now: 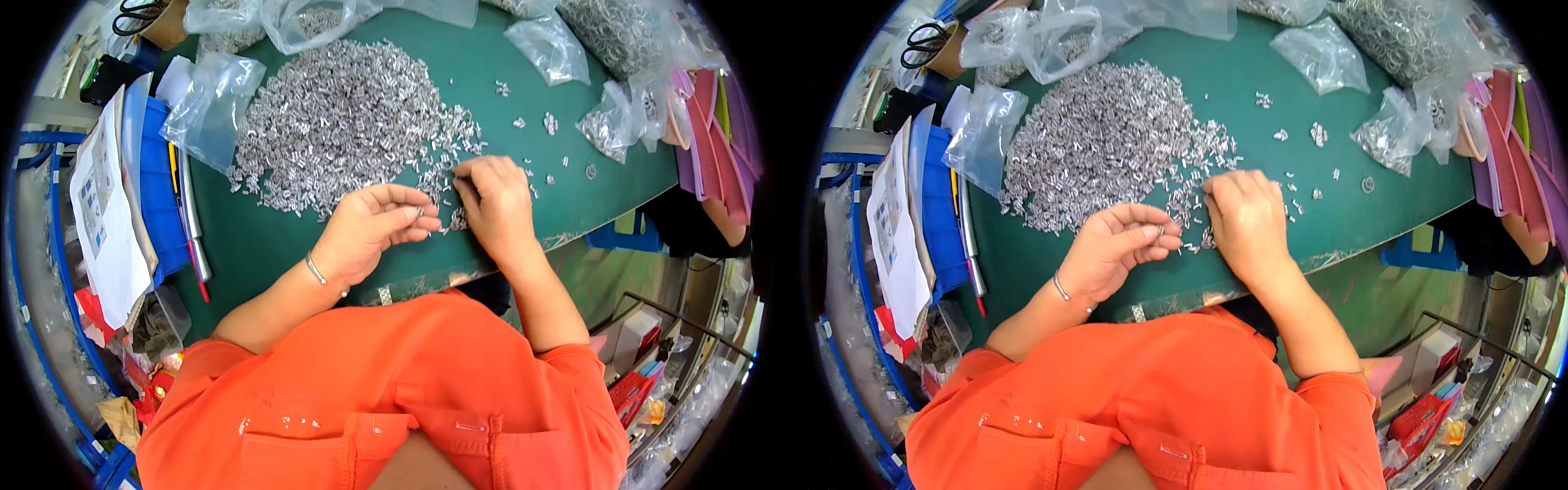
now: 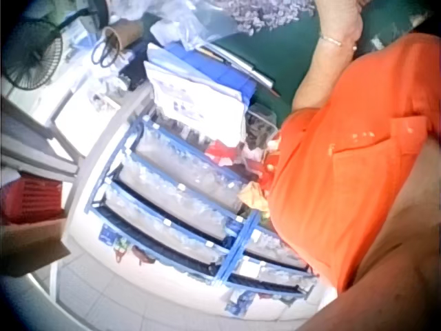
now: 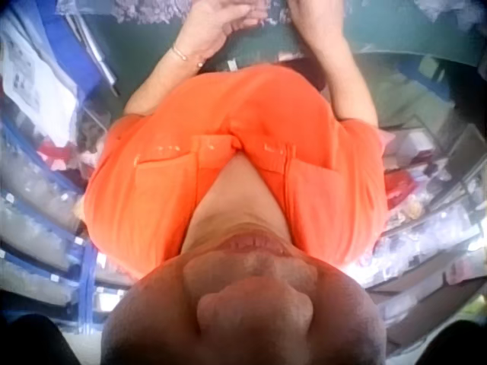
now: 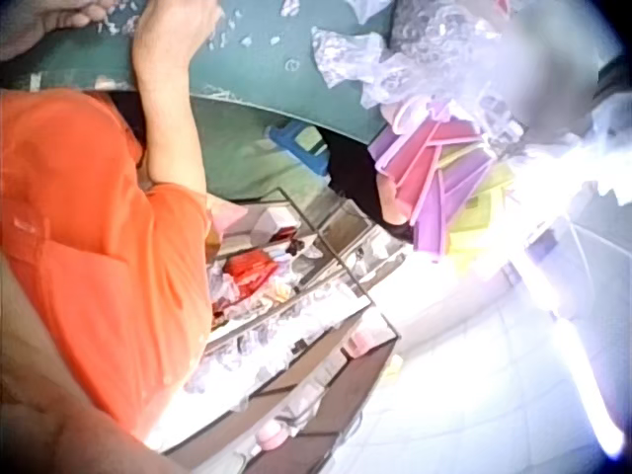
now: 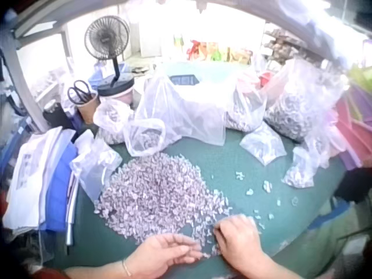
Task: The person sorts small metal components on a green table by hand, picking them from a large pile and arranging them into smaller groups.
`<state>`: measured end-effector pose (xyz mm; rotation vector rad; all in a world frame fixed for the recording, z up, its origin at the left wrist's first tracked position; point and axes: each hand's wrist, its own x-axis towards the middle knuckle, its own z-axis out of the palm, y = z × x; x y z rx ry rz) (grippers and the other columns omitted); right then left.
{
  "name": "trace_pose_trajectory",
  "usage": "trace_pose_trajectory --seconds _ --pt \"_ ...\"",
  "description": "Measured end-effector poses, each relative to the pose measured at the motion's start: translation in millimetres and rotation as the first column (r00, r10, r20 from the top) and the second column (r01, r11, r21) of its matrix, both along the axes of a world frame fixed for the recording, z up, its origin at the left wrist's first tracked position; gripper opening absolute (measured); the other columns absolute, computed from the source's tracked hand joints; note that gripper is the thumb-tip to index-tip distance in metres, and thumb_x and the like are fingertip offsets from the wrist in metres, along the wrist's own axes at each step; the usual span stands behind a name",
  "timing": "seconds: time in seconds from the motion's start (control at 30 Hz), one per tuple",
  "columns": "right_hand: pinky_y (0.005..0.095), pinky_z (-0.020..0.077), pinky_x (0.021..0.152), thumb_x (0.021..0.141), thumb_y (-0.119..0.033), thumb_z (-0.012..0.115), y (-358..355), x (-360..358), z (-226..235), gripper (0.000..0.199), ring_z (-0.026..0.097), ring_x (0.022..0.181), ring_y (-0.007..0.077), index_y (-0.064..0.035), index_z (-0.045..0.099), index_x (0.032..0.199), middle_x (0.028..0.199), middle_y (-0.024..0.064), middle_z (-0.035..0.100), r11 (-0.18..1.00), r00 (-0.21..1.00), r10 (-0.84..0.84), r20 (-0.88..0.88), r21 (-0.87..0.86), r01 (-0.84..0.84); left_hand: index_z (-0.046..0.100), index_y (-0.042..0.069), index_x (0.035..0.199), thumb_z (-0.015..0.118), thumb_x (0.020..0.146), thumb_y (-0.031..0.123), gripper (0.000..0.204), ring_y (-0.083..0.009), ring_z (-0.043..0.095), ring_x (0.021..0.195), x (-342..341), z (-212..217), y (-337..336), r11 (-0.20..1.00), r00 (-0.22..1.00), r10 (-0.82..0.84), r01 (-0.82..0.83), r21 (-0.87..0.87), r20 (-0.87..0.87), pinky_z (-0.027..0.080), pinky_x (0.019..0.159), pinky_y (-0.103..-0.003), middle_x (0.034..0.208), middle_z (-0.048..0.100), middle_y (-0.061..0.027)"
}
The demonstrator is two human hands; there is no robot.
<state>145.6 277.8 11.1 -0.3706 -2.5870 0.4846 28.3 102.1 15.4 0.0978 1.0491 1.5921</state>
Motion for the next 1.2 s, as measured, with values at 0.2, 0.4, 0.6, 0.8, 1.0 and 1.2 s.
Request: trace_pose_trajectory --seconds 0.2,0.4,0.6,0.8,1.0,1.2 --pt "0.0387 0.0477 0.072 0.079 0.002 0.068 1 8 2 0.018 0.061 0.081 0.0282 -0.0064 0.068 0.096 0.087 0.0083 0.063 0.993 0.998 0.042 -0.056 -0.105 -0.047 0.06 -0.003 0.116 0.064 0.094 0.003 0.024 -0.0211 0.071 0.091 -3 1 0 1.0 0.998 0.005 -0.004 0.025 -0.067 0.059 0.078 -0.028 0.109 0.07 -0.0202" --pt "0.0362 0.0511 0.073 0.079 0.008 0.067 26 49 33 0.017 0.062 0.084 0.0282 -0.0032 0.071 0.091 0.087 0.0113 0.061 0.907 0.998 0.005 0.058 -0.422 0.02 0.066 -0.002 0.109 0.066 0.093 0.002 0.016 -0.019 0.072 0.09 -2 0 -2 0.994 0.991 0.113 -0.113 0.006 -0.068 0.059 0.077 -0.027 0.101 0.072 -0.0153" --pt "0.0369 0.0509 0.074 0.079 0.007 0.068 -8 84 19 0.015 0.062 0.086 0.0304 -0.0022 0.068 0.091 0.088 0.0112 0.062 0.842 0.951 0.256 0.176 -0.524 -0.129 0.066 -0.001 0.105 0.066 0.092 0.002 0.014 -0.0187 0.071 0.088 -1 -3 -2 0.996 0.994 0.081 -0.079 0.028 -0.076 0.059 0.076 -0.027 0.099 0.071 -0.0116" --pt "0.0366 0.052 0.071 0.08 0.006 0.068 13 82 18 0.012 0.064 0.081 0.0297 -0.0008 0.065 0.089 0.086 0.0116 0.064 0.914 0.997 -0.01 0.081 -0.404 0.042 0.065 -0.003 0.108 0.066 0.093 0.003 0.016 -0.0191 0.071 0.089 -1 -3 -4 0.997 0.994 0.078 -0.077 0.02 -0.075 0.059 0.078 -0.027 0.098 0.071 -0.0116" --pt "0.0375 0.0517 0.075 0.077 0.007 0.07 0 84 5 0.017 0.062 0.086 0.0309 -0.0013 0.065 0.091 0.093 0.0116 0.063 0.943 0.995 0.098 0.017 -0.321 -0.087 0.066 -0.001 0.106 0.066 0.092 0.001 0.015 -0.0192 0.071 0.088 0 0 0 0.997 0.994 0.081 -0.08 0.015 -0.079 0.058 0.076 -0.028 0.099 0.071 -0.0125" --pt "0.0377 0.0504 0.074 0.075 0.008 0.07 -6 88 1 0.016 0.061 0.084 0.0302 -0.0028 0.065 0.087 0.088 0.0091 0.064 0.933 0.993 0.114 0.016 -0.346 -0.102 0.066 -0.002 0.105 0.066 0.091 0.0 0.014 -0.0196 0.072 0.088 1 -2 -1 0.997 0.994 0.08 -0.08 0.001 -0.074 0.059 0.076 -0.028 0.098 0.071 -0.0131"
